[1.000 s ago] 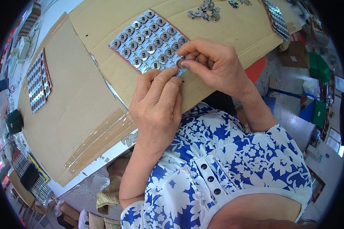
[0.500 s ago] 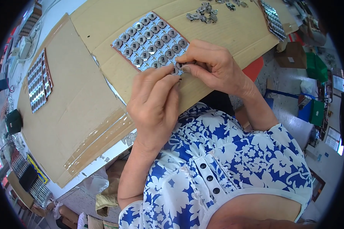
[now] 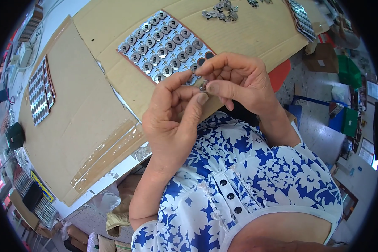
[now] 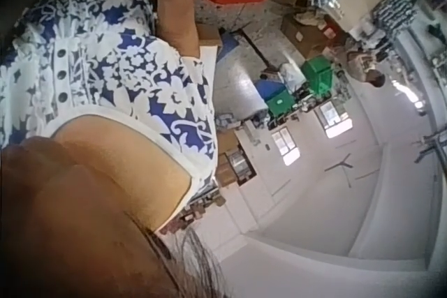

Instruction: The person assembles small metal washers into a plastic grid by hand, placing them one by one into the tray.

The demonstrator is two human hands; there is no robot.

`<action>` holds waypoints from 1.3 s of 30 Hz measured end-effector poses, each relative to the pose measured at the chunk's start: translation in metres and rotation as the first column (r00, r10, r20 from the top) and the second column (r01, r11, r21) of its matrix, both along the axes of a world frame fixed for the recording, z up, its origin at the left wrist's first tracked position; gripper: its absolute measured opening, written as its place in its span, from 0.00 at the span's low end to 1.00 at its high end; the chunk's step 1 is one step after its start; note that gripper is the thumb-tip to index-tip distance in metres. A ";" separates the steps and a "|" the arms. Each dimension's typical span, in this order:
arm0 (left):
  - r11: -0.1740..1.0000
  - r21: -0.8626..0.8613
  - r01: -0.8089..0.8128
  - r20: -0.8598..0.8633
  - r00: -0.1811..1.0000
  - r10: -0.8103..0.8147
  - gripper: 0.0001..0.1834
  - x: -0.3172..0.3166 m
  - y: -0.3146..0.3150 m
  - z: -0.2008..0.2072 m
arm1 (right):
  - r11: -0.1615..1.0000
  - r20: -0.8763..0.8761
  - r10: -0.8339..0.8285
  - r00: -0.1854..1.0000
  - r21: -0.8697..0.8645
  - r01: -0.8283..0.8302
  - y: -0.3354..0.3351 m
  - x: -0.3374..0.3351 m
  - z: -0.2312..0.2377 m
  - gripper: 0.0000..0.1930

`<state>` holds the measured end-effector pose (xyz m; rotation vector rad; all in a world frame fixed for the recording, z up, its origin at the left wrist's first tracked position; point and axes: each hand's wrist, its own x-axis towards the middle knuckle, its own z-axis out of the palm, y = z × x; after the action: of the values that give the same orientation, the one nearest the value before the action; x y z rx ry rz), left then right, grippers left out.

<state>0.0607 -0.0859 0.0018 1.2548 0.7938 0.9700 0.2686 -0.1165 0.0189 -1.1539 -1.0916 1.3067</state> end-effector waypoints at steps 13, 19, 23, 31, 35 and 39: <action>0.568 0.787 0.241 -0.523 0.749 0.407 0.17 0.004 0.030 -0.006 | 0.962 0.593 -0.201 0.780 0.269 0.044 0.028 0.021 -0.016 0.07; 0.577 0.766 0.283 -0.565 0.724 0.395 0.17 0.003 0.034 -0.006 | 0.941 0.691 -0.175 0.701 0.326 -0.087 0.035 0.024 -0.008 0.05; 0.578 0.766 0.281 -0.564 0.725 0.395 0.17 0.004 0.036 -0.008 | 0.966 0.683 -0.127 0.719 0.249 -0.066 0.036 0.020 -0.005 0.04; 0.612 0.744 0.269 -0.571 0.733 0.371 0.17 0.004 0.036 -0.002 | 0.912 0.744 -0.251 0.619 0.396 -0.106 0.031 0.017 -0.016 0.07; 0.616 0.739 0.274 -0.581 0.721 0.377 0.17 0.004 0.034 -0.004 | 0.854 0.744 -0.357 0.564 0.505 -0.126 0.026 0.010 -0.019 0.11; 0.615 0.742 0.267 -0.581 0.714 0.391 0.17 0.004 0.034 -0.003 | 0.868 0.725 -0.386 0.570 0.495 -0.043 0.025 0.004 -0.020 0.12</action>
<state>0.0646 -0.0518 -0.0014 2.5280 1.0359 0.9161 0.2722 -0.0917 -0.0007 -1.4650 -1.7737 0.2216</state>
